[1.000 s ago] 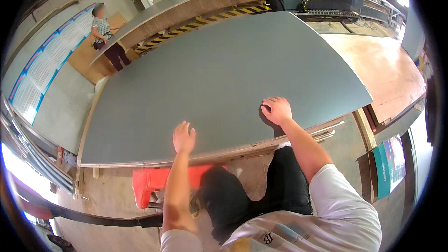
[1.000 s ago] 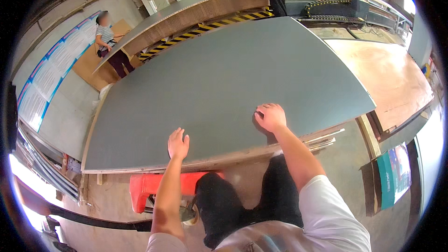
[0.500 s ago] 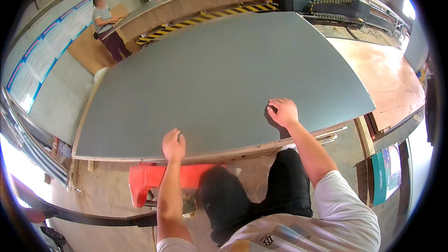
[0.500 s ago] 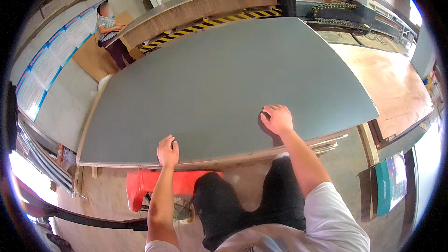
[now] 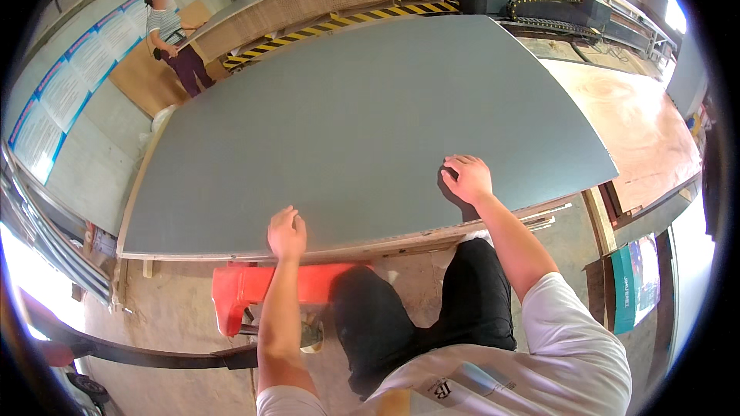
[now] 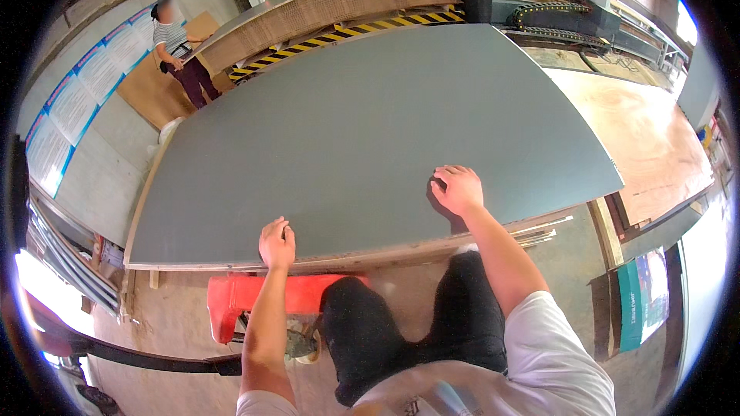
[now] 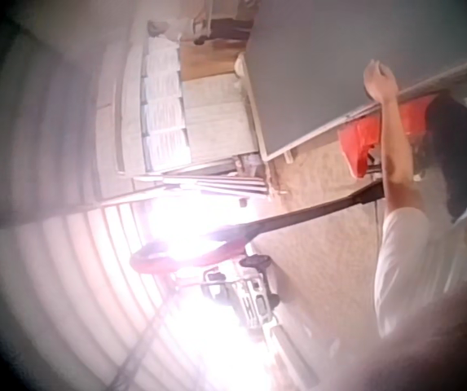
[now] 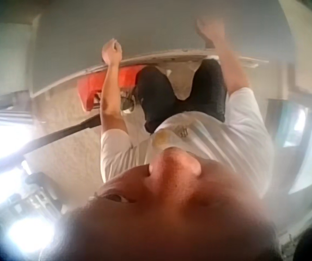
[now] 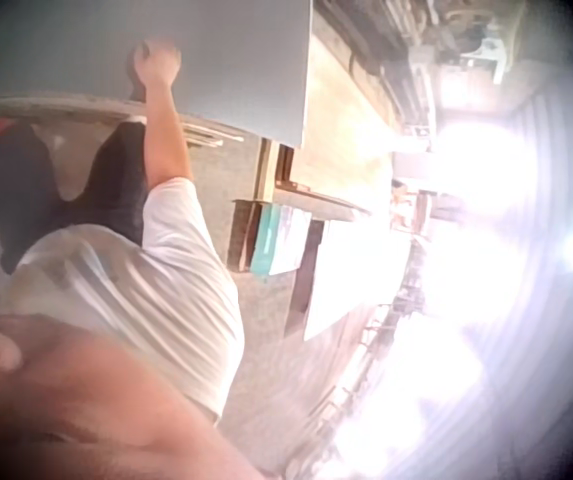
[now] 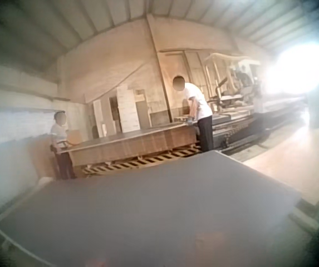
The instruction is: The person stacks large grey boards onto a red pallet jack in a workshop. They align the boards by hand and then use the pallet jack to lift and move the stack.
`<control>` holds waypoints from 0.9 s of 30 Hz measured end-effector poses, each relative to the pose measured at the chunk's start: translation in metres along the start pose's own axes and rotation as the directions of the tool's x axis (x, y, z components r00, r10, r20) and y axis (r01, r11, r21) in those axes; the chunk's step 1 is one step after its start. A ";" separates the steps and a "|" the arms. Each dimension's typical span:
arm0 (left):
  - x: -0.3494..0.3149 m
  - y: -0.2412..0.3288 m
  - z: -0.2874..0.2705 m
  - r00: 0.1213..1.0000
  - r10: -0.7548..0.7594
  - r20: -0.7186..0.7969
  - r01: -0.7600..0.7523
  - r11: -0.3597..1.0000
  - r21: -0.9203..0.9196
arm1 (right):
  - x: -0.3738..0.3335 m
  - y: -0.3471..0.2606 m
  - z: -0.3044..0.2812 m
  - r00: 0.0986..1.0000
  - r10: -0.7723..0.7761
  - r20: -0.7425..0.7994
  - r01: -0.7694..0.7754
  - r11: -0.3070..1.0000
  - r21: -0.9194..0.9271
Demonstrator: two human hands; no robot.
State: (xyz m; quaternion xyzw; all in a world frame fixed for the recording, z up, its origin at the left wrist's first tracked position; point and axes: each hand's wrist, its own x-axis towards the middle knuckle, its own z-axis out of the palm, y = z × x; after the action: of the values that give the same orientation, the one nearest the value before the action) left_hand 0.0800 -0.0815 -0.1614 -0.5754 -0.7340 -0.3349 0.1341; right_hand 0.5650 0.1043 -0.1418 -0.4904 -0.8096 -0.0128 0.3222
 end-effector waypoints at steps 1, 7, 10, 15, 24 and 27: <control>0.000 0.000 0.000 1.000 0.000 0.003 0.000 1.000 0.002 | 0.000 0.001 0.001 1.000 0.006 0.002 -0.006 1.000 -0.006; 0.000 -0.003 0.001 0.999 -0.027 0.020 0.027 0.999 0.018 | 0.001 0.000 0.000 0.998 0.026 0.061 -0.028 0.999 0.022; -0.001 -0.002 0.001 0.999 -0.017 0.028 0.017 1.000 0.001 | -0.003 0.004 0.005 1.000 -0.011 0.012 0.011 1.000 0.005; 0.000 -0.004 -0.002 1.000 0.006 0.028 -0.006 1.000 0.023 | -0.002 0.001 0.002 1.000 -0.015 0.013 0.015 1.000 0.013; -0.001 -0.006 0.000 0.999 0.009 0.040 -0.011 0.999 0.040 | -0.003 -0.003 -0.005 0.998 0.026 0.050 -0.027 0.999 0.018; 0.000 -0.003 -0.003 0.996 0.057 0.064 -0.058 0.998 0.019 | -0.002 -0.001 -0.007 0.999 0.008 0.050 -0.008 1.000 0.004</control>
State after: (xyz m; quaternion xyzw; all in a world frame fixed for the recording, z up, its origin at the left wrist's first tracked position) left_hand 0.0763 -0.0836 -0.1606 -0.6051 -0.7246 -0.3047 0.1264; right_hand 0.5681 0.0998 -0.1370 -0.4931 -0.8156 0.0024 0.3027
